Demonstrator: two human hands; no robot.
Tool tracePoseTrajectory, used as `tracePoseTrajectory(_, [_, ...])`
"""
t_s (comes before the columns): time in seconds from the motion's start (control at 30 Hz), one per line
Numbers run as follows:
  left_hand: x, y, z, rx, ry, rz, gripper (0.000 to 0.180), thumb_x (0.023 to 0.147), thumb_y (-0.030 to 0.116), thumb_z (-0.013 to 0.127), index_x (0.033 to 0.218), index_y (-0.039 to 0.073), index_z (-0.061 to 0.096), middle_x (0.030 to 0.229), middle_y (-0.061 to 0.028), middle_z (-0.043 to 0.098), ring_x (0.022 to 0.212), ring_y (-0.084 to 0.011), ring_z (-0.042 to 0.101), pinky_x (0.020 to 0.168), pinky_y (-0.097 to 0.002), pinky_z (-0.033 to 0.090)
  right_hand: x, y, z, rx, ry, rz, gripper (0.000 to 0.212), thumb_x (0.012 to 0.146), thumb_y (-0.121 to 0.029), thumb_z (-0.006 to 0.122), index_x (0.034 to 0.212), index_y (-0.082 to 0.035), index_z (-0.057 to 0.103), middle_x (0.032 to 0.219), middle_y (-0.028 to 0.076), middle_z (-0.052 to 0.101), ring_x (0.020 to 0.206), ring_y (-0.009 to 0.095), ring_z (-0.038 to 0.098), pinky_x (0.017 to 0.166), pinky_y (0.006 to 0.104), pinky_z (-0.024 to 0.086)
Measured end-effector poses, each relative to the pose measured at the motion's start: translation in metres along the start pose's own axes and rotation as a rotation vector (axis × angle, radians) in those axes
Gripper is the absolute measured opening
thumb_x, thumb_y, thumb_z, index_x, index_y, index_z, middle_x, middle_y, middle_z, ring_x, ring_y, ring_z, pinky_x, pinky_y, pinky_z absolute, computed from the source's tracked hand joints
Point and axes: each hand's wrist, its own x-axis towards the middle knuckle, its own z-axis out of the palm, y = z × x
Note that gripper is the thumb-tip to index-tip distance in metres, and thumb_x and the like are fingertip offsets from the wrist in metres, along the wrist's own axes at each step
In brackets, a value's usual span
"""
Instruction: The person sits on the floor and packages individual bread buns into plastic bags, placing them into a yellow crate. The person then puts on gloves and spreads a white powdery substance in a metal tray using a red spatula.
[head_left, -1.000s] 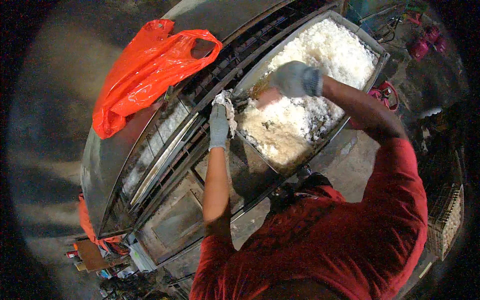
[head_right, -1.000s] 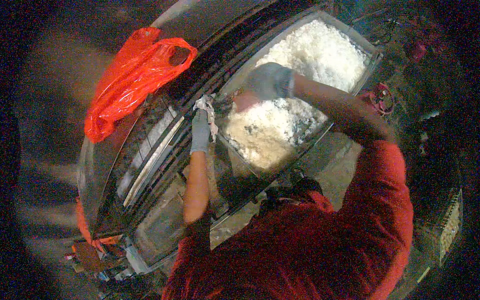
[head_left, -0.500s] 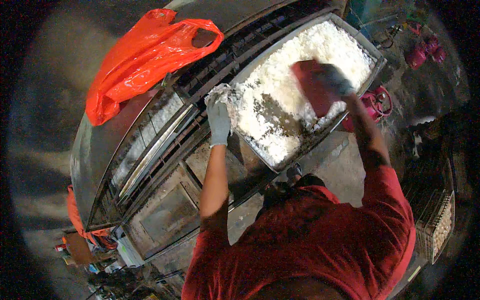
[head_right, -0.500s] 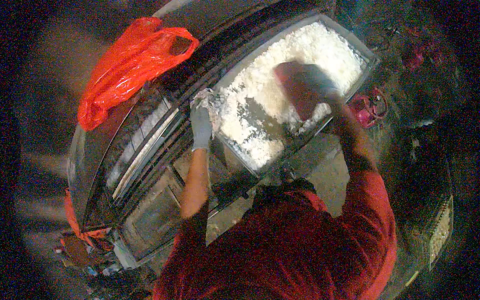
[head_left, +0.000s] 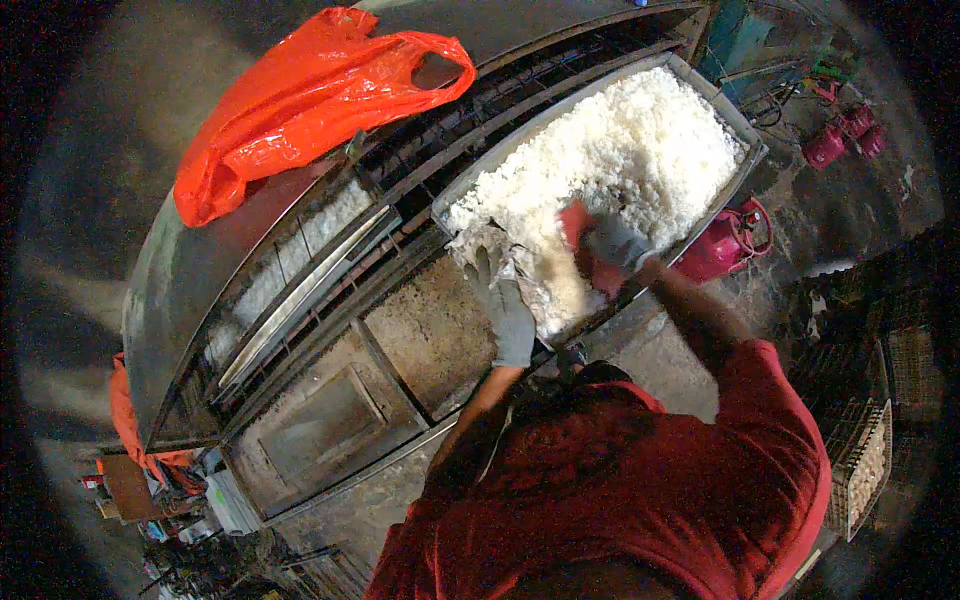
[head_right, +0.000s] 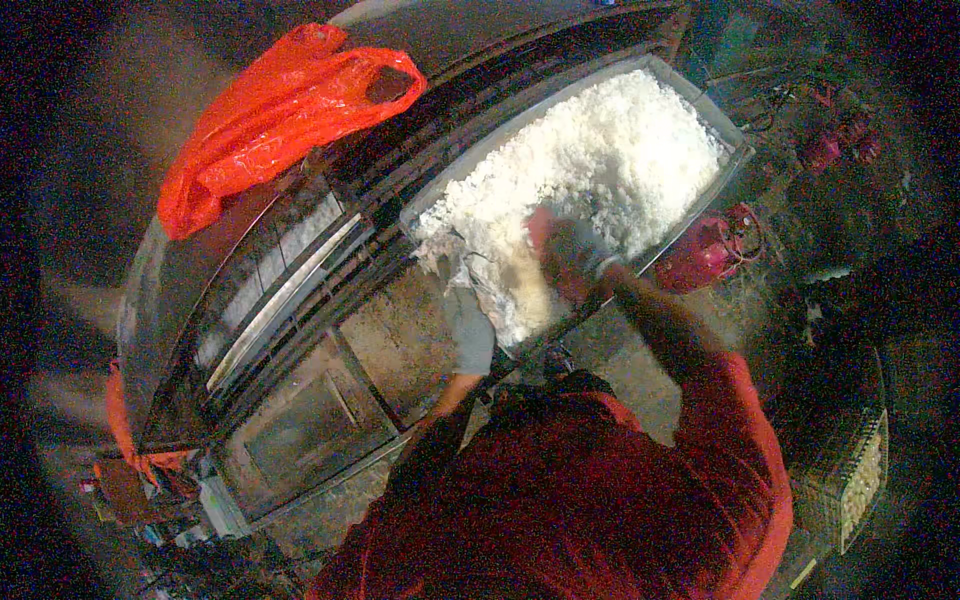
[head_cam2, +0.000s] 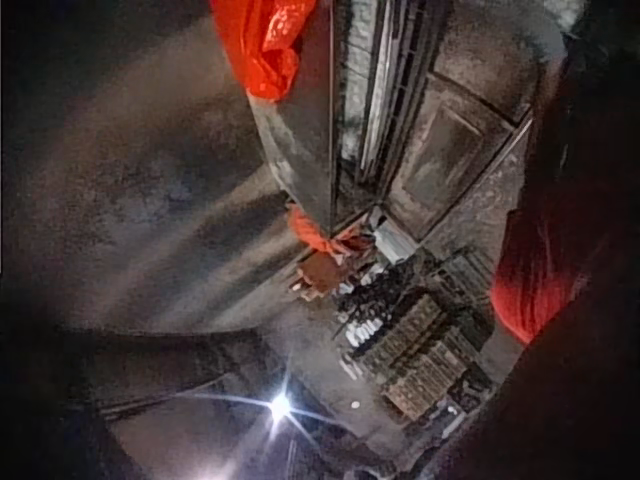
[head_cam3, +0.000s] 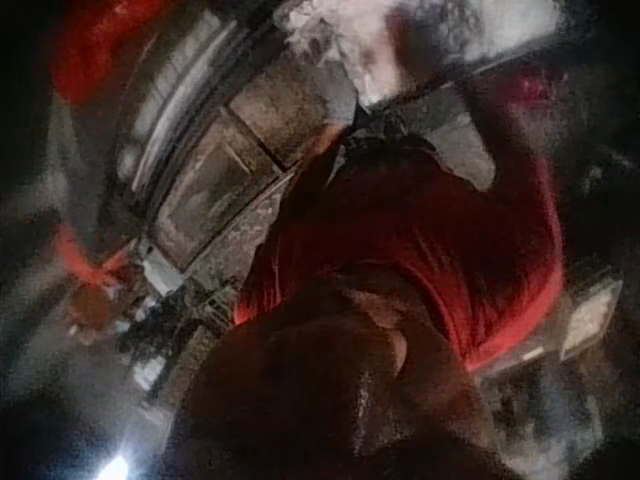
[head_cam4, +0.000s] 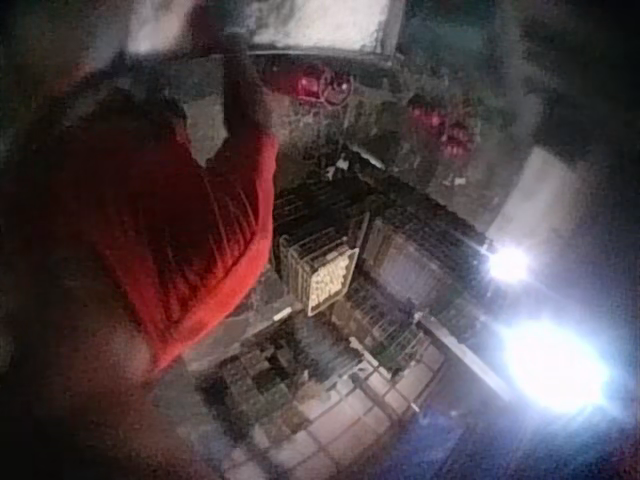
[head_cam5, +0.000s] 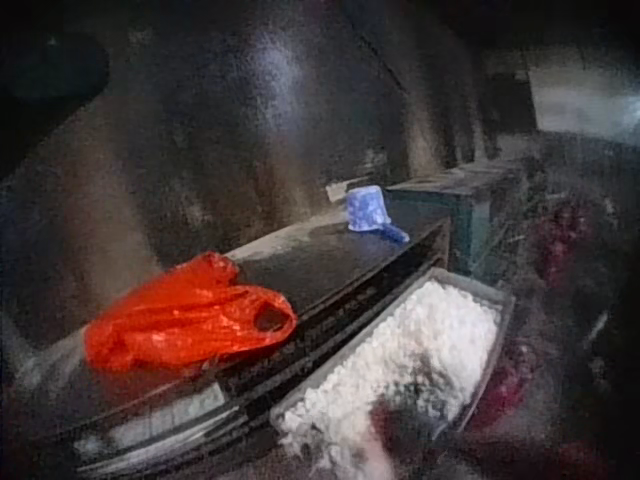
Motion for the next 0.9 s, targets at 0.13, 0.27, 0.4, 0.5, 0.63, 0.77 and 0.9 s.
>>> tracePoseTrajectory(0.13, [-0.005,0.036,-0.002,-0.052,-0.073,0.004,0.050,0.107,0.026,0.031,0.152,0.007,0.044,0.164,-0.0211,0.026,0.152,-0.0470,0.010,0.124,-0.0554,0.009,0.011,0.000,0.048,0.672,-0.638,0.161,0.027,0.094,-0.014,0.058,0.117,-0.002,0.068,0.071,0.007,0.068,0.067,0.022,0.065,0.066,0.0367,0.054])
tracePoseTrajectory(0.27, [-0.020,-0.037,0.001,0.112,-0.091,-0.046,0.052,0.106,0.024,0.034,0.149,-0.006,0.041,0.162,-0.0241,0.028,0.151,-0.0407,0.020,0.125,-0.0439,0.014,0.032,-0.032,0.027,0.328,-0.431,0.043,0.023,0.091,-0.019,0.063,0.107,-0.007,0.073,0.064,0.009,0.064,0.055,0.022,0.062,0.054,0.0391,0.052])
tracePoseTrajectory(0.4, [0.031,0.003,-0.019,0.202,-0.166,-0.222,0.056,0.107,0.027,0.034,0.150,-0.010,0.035,0.161,-0.0260,0.028,0.150,-0.0355,0.026,0.124,-0.0372,0.017,0.068,-0.050,-0.065,0.025,-0.338,0.165,0.063,0.088,-0.027,0.061,0.147,-0.010,0.047,0.070,0.016,0.066,0.067,0.035,0.067,0.065,0.0473,0.055])
tracePoseTrajectory(0.5, [0.106,-0.015,-0.023,-0.201,0.030,-0.243,0.059,0.108,0.030,0.035,0.151,-0.010,0.033,0.160,-0.0255,0.031,0.148,-0.0343,0.030,0.122,-0.0367,0.021,0.098,-0.050,-0.080,-0.190,-0.287,-0.180,0.044,0.093,-0.034,0.054,0.132,-0.012,0.052,0.090,0.021,0.070,0.090,0.039,0.069,0.084,0.0490,0.053])
tracePoseTrajectory(0.63, [0.166,-0.020,-0.040,-0.350,-0.009,-0.223,0.055,0.106,0.031,0.040,0.144,-0.009,0.043,0.146,-0.0236,0.047,0.129,-0.0305,0.048,0.111,-0.0377,0.034,0.128,-0.105,-0.116,-0.347,-0.148,-0.180,0.027,0.090,-0.024,0.058,0.112,-0.018,0.073,0.100,0.012,0.074,0.096,0.036,0.069,0.084,0.0459,0.054])
tracePoseTrajectory(0.77, [0.182,-0.012,-0.024,-0.054,-0.040,-0.041,0.046,0.104,0.029,0.044,0.129,-0.006,0.058,0.132,-0.0217,0.057,0.117,-0.0320,0.054,0.105,-0.0399,0.039,0.076,-0.084,-0.029,0.387,-0.192,-0.121,0.033,0.085,-0.019,0.061,0.118,-0.022,0.068,0.104,0.009,0.068,0.101,0.031,0.067,0.086,0.0448,0.053])
tracePoseTrajectory(0.9, [0.182,-0.033,-0.038,0.436,-0.166,0.043,0.042,0.103,0.025,0.046,0.127,-0.005,0.061,0.138,-0.0260,0.051,0.125,-0.0379,0.051,0.111,-0.0434,0.036,-0.006,-0.111,-0.039,-0.329,-0.367,-0.525,0.039,0.081,-0.017,0.063,0.119,-0.020,0.063,0.103,0.007,0.063,0.102,0.028,0.064,0.086,0.0430,0.052])
